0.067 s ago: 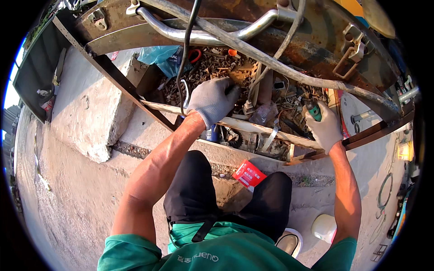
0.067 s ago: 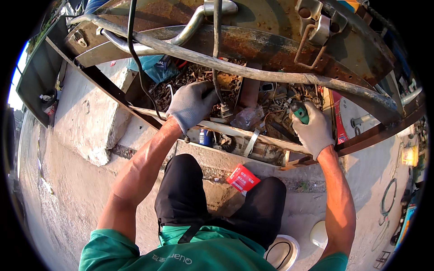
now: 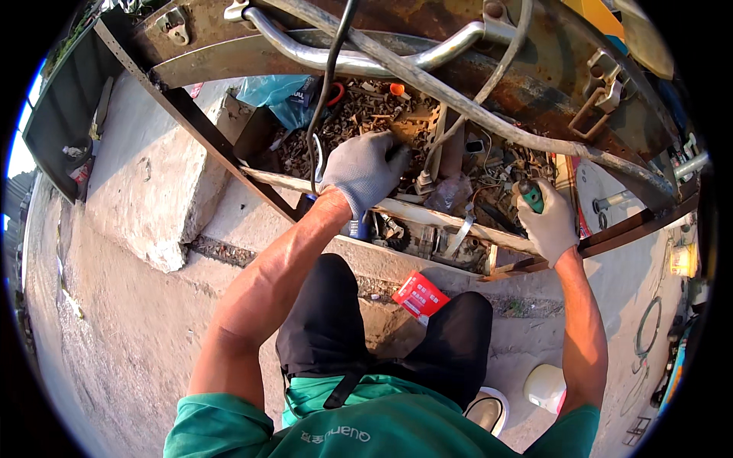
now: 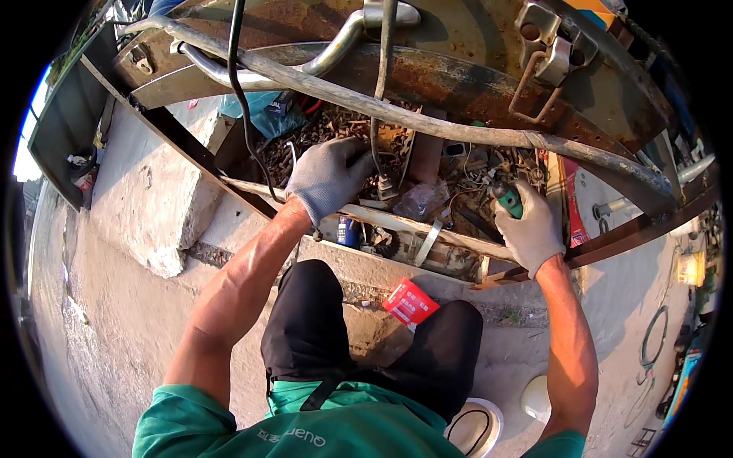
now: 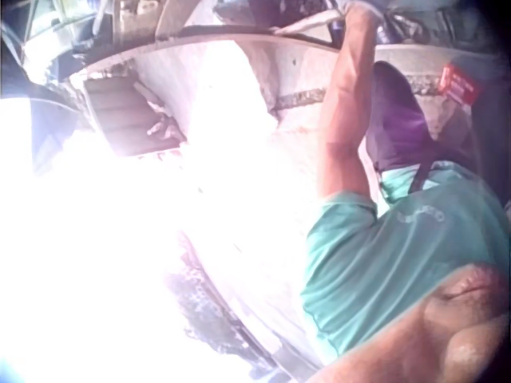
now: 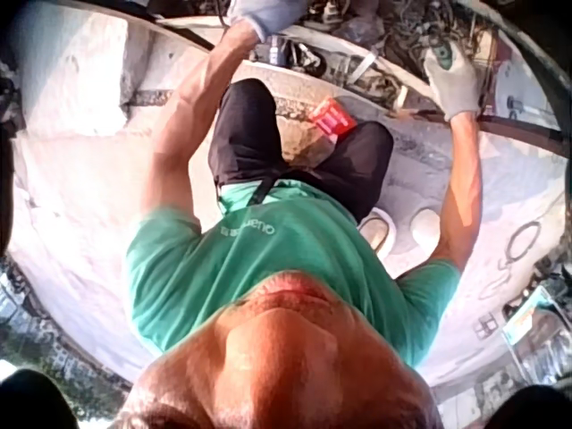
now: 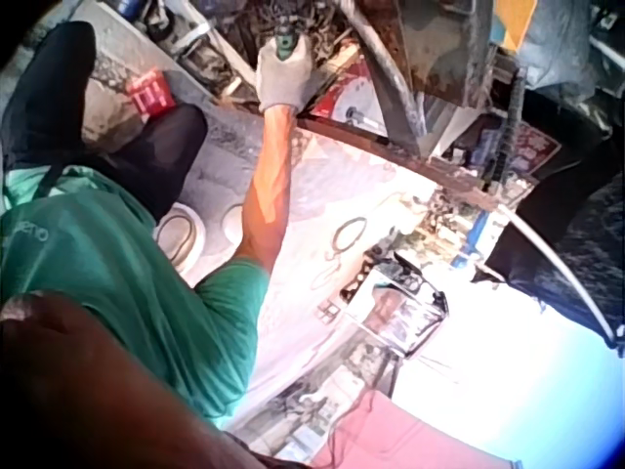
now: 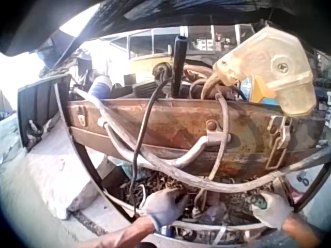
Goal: The person sits on the ground and works on the undercarriage of a vehicle, using a wrench to loosen and tighten bolts. They move around the workspace to retrieve tools and continue the repair.
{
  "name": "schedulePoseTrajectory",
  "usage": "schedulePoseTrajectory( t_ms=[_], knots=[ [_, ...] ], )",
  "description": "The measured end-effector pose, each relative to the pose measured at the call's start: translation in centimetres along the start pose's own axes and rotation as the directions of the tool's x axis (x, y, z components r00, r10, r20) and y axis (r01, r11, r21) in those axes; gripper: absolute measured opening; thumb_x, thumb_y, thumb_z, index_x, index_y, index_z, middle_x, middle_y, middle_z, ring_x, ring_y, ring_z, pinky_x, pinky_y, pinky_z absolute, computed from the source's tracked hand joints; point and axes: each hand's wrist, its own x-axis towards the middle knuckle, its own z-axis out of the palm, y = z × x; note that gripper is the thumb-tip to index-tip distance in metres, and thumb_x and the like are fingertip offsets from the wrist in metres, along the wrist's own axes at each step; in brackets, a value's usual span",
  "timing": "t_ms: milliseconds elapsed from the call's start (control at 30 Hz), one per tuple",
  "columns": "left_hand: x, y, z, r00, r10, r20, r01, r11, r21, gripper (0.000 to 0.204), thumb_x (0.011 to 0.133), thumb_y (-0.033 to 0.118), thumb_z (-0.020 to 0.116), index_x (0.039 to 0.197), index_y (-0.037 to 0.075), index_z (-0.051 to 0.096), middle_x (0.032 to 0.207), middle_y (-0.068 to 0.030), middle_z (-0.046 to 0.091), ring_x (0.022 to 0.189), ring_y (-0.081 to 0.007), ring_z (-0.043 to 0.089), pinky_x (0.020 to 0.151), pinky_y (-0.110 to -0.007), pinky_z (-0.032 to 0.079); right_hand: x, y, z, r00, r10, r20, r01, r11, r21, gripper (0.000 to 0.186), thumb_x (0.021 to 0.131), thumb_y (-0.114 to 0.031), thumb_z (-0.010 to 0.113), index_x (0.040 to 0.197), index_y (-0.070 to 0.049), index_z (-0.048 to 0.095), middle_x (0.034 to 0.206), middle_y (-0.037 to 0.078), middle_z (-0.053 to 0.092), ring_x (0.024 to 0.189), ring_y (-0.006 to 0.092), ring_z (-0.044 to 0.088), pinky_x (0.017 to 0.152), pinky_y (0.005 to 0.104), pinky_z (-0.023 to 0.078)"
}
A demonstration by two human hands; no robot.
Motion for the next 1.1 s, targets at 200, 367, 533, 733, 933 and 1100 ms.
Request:
schedulePoseTrajectory(
  t_ms=[200, 367, 533, 733, 933, 1100],
  knots=[
    [0.0, 0.3, 0.0, 0.999, 0.048, 0.01, -0.048, 0.998, 0.037, 0.031, 0.092, 0.035, 0.062, 0.1, 0.008, 0.074, 0.09, -0.0181, 0.072, 0.085, -0.0376, 0.07, 0.075, -0.045, 0.055, -0.1, 0.0, 0.3, 0.993, 0.116, -0.011, -0.116, 0.993, 0.027, 0.015, 0.086, -0.013, 0.064, 0.097, -0.005, 0.063, 0.07, 0.008, 0.058, 0.065, 0.0141, 0.054, 0.066, 0.033, 0.049],
    [1.1, -0.7, -0.7, 0.976, 0.061, 0.21, -0.032, 0.989, -0.142, 0.037, 0.091, 0.036, 0.065, 0.109, 0.006, 0.074, 0.096, -0.0204, 0.072, 0.089, -0.0333, 0.071, 0.081, -0.04, 0.056, -0.2, -0.4, 0.1, 0.992, 0.109, -0.057, -0.113, 0.992, -0.064, 0.017, 0.084, -0.019, 0.067, 0.091, -0.004, 0.062, 0.071, 0.012, 0.061, 0.065, 0.0223, 0.06, 0.067, 0.0366, 0.049],
    [3.3, -3.2, -2.9, 0.963, 0.011, 0.269, -0.009, 1.0, -0.011, 0.04, 0.092, 0.037, 0.065, 0.116, 0.006, 0.071, 0.1, -0.0178, 0.074, 0.092, -0.0273, 0.072, 0.085, -0.037, 0.055, -0.4, 0.2, 0.1, 0.99, 0.006, -0.141, -0.026, 0.99, -0.141, 0.019, 0.084, -0.019, 0.069, 0.089, -0.004, 0.06, 0.072, 0.015, 0.062, 0.066, 0.03, 0.061, 0.067, 0.04, 0.049],
    [8.1, -6.6, -3.4, 0.996, 0.022, 0.081, -0.023, 1.0, 0.004, 0.045, 0.089, 0.046, 0.059, 0.114, 0.01, 0.072, 0.105, -0.0188, 0.072, 0.1, -0.0354, 0.069, 0.089, -0.041, 0.053, -0.3, -0.7, 0.6, 0.992, 0.085, -0.097, -0.093, 0.992, -0.085, 0.018, 0.084, -0.018, 0.068, 0.088, -0.003, 0.06, 0.072, 0.015, 0.061, 0.065, 0.0298, 0.061, 0.066, 0.0397, 0.049],
    [13.9, -6.3, 5.4, 0.977, 0.157, 0.147, -0.187, 0.958, 0.218, 0.044, 0.086, 0.044, 0.06, 0.113, 0.012, 0.072, 0.109, -0.0173, 0.072, 0.104, -0.0345, 0.068, 0.091, -0.042, 0.053, -0.1, -0.9, 0.8, 0.99, 0.102, -0.098, -0.107, 0.993, -0.056, 0.018, 0.084, -0.019, 0.068, 0.089, -0.003, 0.061, 0.072, 0.012, 0.063, 0.066, 0.0243, 0.062, 0.066, 0.0374, 0.049],
    [13.7, -0.8, 4.9, 0.957, 0.242, 0.162, -0.282, 0.911, 0.302, 0.033, 0.092, 0.021, 0.055, 0.121, 0.009, 0.067, 0.123, -0.0176, 0.067, 0.116, -0.0333, 0.063, 0.095, -0.042, 0.052, -0.3, -0.1, -0.1, 0.98, 0.173, -0.1, -0.182, 0.979, -0.093, 0.02, 0.084, -0.023, 0.067, 0.091, -0.005, 0.062, 0.074, 0.014, 0.064, 0.067, 0.0281, 0.064, 0.066, 0.0395, 0.05]
  ],
)
